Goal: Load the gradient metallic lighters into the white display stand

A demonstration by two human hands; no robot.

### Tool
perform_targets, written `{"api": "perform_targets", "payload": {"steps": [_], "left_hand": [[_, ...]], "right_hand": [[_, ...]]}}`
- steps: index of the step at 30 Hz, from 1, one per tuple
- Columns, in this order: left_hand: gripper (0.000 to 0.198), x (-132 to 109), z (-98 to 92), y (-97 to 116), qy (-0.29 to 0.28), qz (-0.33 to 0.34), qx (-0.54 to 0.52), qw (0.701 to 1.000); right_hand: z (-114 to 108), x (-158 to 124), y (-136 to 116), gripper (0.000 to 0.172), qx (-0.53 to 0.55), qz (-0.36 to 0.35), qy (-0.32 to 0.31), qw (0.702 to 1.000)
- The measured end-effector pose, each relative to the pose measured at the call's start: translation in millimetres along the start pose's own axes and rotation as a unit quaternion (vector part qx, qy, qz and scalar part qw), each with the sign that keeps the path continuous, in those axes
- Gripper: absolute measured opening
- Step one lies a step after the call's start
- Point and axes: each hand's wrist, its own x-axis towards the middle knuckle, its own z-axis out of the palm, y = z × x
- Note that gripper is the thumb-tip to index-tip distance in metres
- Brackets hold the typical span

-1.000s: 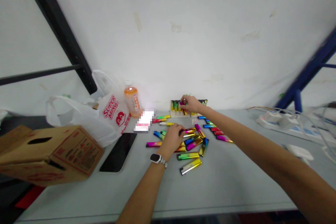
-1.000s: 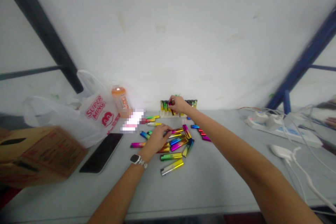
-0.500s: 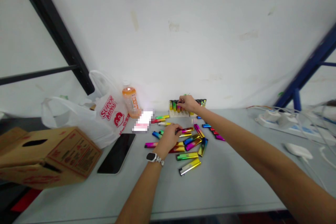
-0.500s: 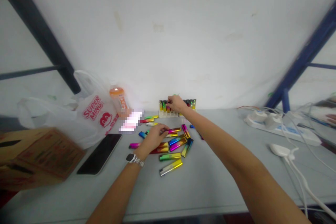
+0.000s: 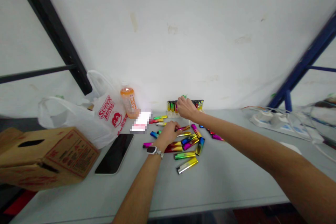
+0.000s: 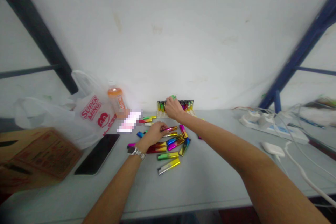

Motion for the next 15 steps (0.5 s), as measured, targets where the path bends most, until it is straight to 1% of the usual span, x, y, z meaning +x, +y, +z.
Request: {"api": "perform_targets", "payload": {"steps": [2, 4, 6, 8, 9, 10, 12, 14, 15], "left_hand": [[0.008, -2, -1.2, 3, 0.026, 0.02, -0.001, 0.999], [0.006, -4, -2.9, 8, 0.051, 0.037, -0.019, 0.998], [0.006, -4, -4.8, 14, 0.078, 0.049, -0.055, 0.994], [0.008, -5, -6.4, 20, 0.116, 0.057, -0.106, 0.986], [0.011, -5, -6.9, 23, 0.138, 0.059, -0.131, 0.98], [0.015, -6, -7.2, 27, 0.159, 0.06, -0.152, 0.974], [0.023, -9, -7.2, 34, 0.19, 0.062, -0.175, 0.964], [0.028, -13, -6.6, 41, 0.2, 0.062, -0.182, 0.961], [0.03, -15, -6.4, 44, 0.2, 0.063, -0.183, 0.96]], "right_hand": [[-1, -8, -4, 0.037, 0.012, 0.036, 0.011, 0.999], [-3, -17, -6, 0.043, 0.055, 0.079, 0.028, 0.995], [-7, -29, -8, 0.043, 0.13, 0.117, 0.045, 0.983], [-10, -44, -10, 0.048, 0.24, 0.145, 0.046, 0.959], [-11, -52, -12, 0.054, 0.31, 0.153, 0.039, 0.938], [-12, -61, -15, 0.058, 0.387, 0.157, 0.031, 0.908], [-12, -77, -23, 0.065, 0.542, 0.161, 0.015, 0.824], [-11, -89, -34, 0.069, 0.645, 0.188, 0.002, 0.741], [-10, -94, -39, 0.069, 0.682, 0.206, -0.003, 0.702]]}}
